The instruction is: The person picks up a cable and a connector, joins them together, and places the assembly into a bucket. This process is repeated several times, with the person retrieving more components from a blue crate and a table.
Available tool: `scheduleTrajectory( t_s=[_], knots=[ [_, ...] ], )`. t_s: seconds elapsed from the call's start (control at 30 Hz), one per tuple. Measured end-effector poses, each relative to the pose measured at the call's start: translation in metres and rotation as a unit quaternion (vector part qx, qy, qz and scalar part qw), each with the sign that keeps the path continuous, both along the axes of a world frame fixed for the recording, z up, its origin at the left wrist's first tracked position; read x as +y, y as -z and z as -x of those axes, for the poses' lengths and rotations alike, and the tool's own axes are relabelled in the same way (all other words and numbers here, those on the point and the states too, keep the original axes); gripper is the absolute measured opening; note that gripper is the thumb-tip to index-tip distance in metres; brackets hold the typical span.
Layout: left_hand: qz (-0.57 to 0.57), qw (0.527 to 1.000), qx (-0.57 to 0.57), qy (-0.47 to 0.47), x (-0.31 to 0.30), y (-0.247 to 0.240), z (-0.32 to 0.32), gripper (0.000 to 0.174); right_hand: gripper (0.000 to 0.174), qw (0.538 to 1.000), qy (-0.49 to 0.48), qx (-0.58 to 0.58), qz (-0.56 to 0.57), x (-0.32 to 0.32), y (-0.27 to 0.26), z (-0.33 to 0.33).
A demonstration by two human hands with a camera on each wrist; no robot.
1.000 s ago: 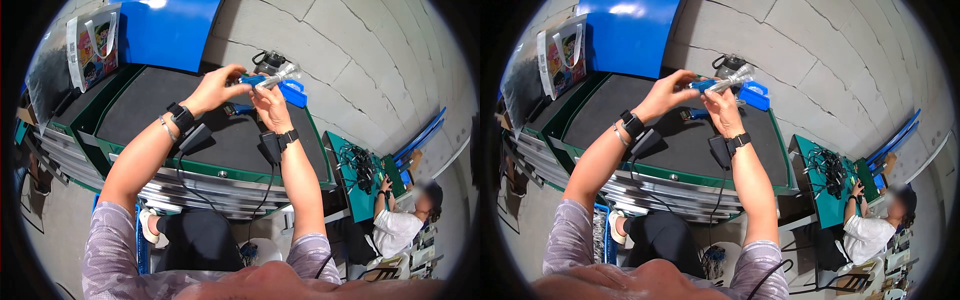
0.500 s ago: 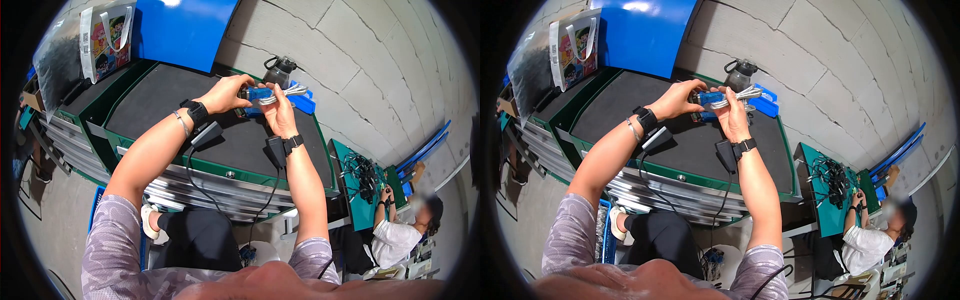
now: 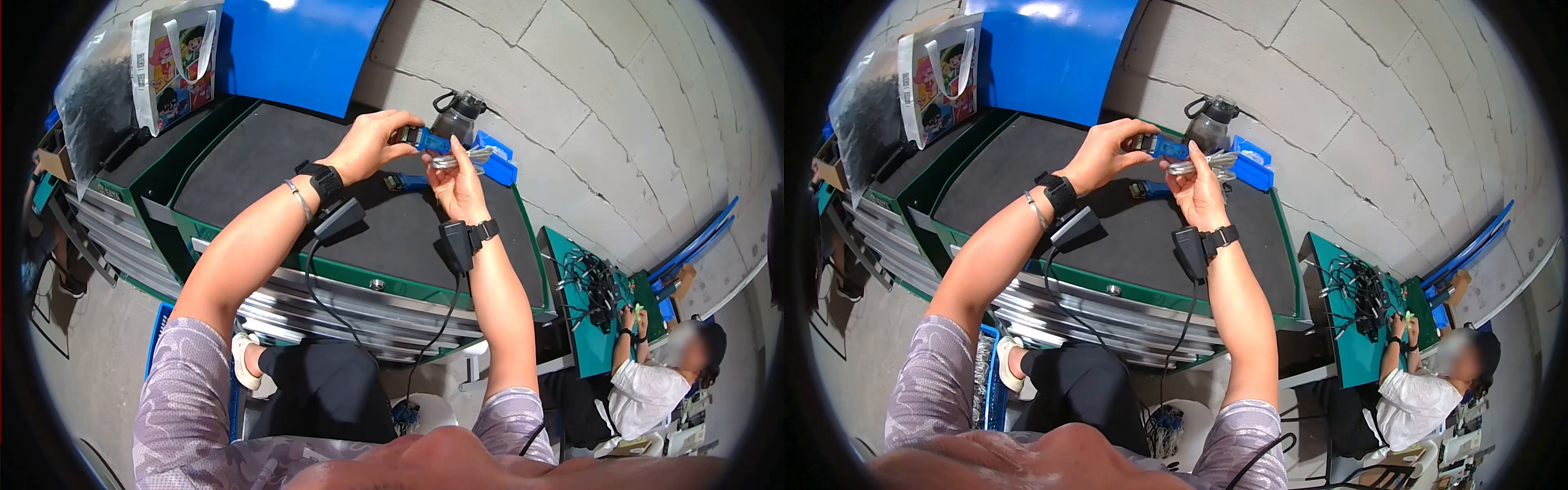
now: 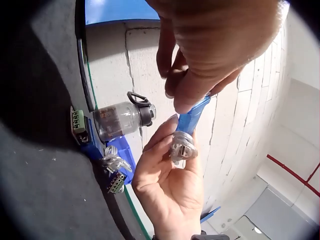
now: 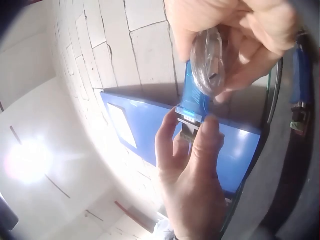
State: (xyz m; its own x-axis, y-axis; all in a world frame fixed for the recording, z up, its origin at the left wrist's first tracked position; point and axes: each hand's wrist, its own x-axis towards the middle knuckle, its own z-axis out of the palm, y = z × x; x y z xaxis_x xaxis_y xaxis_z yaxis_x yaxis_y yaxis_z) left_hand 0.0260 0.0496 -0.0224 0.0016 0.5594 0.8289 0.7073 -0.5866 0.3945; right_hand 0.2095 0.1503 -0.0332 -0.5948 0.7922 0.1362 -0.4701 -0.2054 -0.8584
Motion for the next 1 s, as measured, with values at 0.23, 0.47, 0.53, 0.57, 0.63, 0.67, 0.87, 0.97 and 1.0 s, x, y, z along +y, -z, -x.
scheduleTrajectory(
  t_s=[0.23, 0.47, 0.53, 0.57, 0.63, 0.67, 0.87, 0.97, 1.0],
  knots=[
    [0.017, 0.999, -0.037, -0.022, 0.001, 0.002, 0.0, 0.038, 0.024, 1.0, 0.011, 0.004, -0.028, 0.003, 0.002, 0.0],
    [0.057, 0.998, -0.029, 0.007, -0.008, -0.009, 0.002, 0.038, 0.025, 0.999, 0.017, -0.025, -0.041, 0.011, 0.006, -0.003],
    [0.022, 0.999, -0.025, -0.019, -0.002, -0.001, -0.001, 0.039, 0.026, 0.999, 0.014, -0.022, -0.042, 0.007, 0.002, 0.0],
    [-0.011, 0.999, -0.019, -0.045, 0.001, 0.002, -0.001, 0.04, 0.026, 0.999, 0.027, -0.016, -0.038, 0.004, 0.001, 0.001],
    [-0.018, 0.998, -0.014, -0.054, 0.001, 0.002, -0.001, 0.041, 0.026, 0.999, 0.04, -0.008, -0.034, 0.001, -0.001, 0.002],
    [-0.024, 0.998, -0.01, -0.06, 0.002, 0.002, 0.0, 0.041, 0.025, 0.998, 0.041, -0.014, -0.038, 0.002, -0.001, 0.001],
    [0.081, 0.994, -0.072, 0.016, -0.004, -0.005, 0.004, 0.042, 0.024, 0.996, 0.084, -0.001, -0.017, 0.022, 0.0, -0.013],
    [0.05, 0.993, -0.107, 0.017, -0.001, -0.004, 0.004, 0.042, 0.024, 0.997, 0.078, 0.011, -0.012, 0.022, -0.003, -0.013],
    [0.034, 0.992, -0.123, 0.018, 0.0, -0.004, 0.004, 0.042, 0.024, 0.997, 0.078, 0.012, -0.012, 0.02, -0.003, -0.012]
  ],
)
